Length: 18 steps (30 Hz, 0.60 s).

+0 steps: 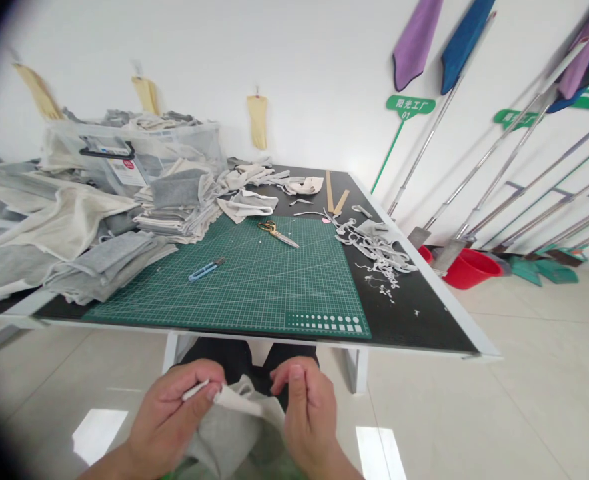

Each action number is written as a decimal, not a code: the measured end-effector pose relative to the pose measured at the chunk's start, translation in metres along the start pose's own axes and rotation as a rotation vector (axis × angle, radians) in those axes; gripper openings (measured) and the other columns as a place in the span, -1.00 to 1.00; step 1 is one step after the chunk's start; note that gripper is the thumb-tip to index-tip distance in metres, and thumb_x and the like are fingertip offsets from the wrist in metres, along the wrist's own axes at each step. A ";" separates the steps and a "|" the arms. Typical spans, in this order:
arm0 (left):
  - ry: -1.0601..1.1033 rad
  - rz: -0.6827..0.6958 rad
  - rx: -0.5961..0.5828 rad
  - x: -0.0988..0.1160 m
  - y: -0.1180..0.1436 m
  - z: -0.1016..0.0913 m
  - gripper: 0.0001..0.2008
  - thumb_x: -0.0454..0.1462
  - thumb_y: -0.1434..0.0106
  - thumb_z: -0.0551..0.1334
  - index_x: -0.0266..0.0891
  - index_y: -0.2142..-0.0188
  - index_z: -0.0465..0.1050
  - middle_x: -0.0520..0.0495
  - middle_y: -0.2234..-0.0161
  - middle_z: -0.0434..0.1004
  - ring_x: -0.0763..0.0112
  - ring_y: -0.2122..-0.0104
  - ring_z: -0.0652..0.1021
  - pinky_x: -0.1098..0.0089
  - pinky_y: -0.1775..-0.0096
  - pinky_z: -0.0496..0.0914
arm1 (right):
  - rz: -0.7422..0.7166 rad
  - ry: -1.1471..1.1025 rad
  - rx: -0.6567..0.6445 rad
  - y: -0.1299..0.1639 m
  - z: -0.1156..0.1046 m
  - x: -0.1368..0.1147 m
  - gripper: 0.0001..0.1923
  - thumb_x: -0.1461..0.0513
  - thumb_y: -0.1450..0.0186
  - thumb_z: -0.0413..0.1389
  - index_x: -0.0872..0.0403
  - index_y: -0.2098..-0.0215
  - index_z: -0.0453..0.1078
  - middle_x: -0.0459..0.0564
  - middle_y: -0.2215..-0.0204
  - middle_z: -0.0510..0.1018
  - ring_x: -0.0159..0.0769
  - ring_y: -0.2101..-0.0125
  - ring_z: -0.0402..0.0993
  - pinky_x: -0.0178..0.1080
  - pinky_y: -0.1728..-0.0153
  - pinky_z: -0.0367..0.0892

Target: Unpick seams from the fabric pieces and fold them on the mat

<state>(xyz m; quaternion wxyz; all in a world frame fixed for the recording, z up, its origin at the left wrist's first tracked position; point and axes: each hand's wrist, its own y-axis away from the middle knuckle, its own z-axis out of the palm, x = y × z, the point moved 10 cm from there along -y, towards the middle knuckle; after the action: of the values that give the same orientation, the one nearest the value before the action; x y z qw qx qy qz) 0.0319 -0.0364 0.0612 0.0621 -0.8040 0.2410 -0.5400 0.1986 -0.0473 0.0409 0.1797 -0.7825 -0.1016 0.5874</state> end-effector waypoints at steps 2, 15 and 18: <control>-0.001 0.011 0.012 0.002 0.000 -0.002 -0.84 -0.29 -0.28 0.10 -0.24 0.40 0.39 0.05 0.55 0.39 0.55 0.55 0.40 0.56 0.47 0.25 | -0.054 0.048 -0.105 0.001 0.010 -0.005 -0.70 0.05 -0.39 -0.11 0.07 0.27 0.32 -0.01 0.40 0.50 -0.28 0.32 0.44 -0.27 0.31 0.29; 0.072 -0.120 0.017 -0.026 -0.001 -0.002 -0.87 -0.27 -0.27 0.13 -0.24 0.31 0.44 0.07 0.56 0.43 0.53 0.54 0.44 0.52 0.44 0.30 | -0.021 0.208 -0.167 -0.004 -0.005 -0.003 -0.69 0.17 -0.38 -0.11 0.07 0.48 0.27 -0.12 0.62 0.33 -0.39 0.58 0.26 -0.34 0.53 0.13; 0.213 -0.259 0.504 -0.051 0.012 -0.058 -0.86 -0.22 -0.26 0.16 -0.24 0.31 0.42 0.10 0.62 0.38 0.52 0.59 0.40 0.50 0.51 0.30 | 0.096 0.136 0.137 -0.011 -0.055 0.011 -0.65 0.10 -0.37 -0.08 0.06 0.52 0.25 -0.12 0.64 0.28 -0.38 0.59 0.20 -0.34 0.58 0.14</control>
<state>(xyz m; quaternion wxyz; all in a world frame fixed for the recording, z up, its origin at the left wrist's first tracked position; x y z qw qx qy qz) -0.0397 -0.0141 0.0380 0.1646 -0.7261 0.0001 -0.6676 0.2553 -0.0423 0.0487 0.2110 -0.8104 -0.0114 0.5465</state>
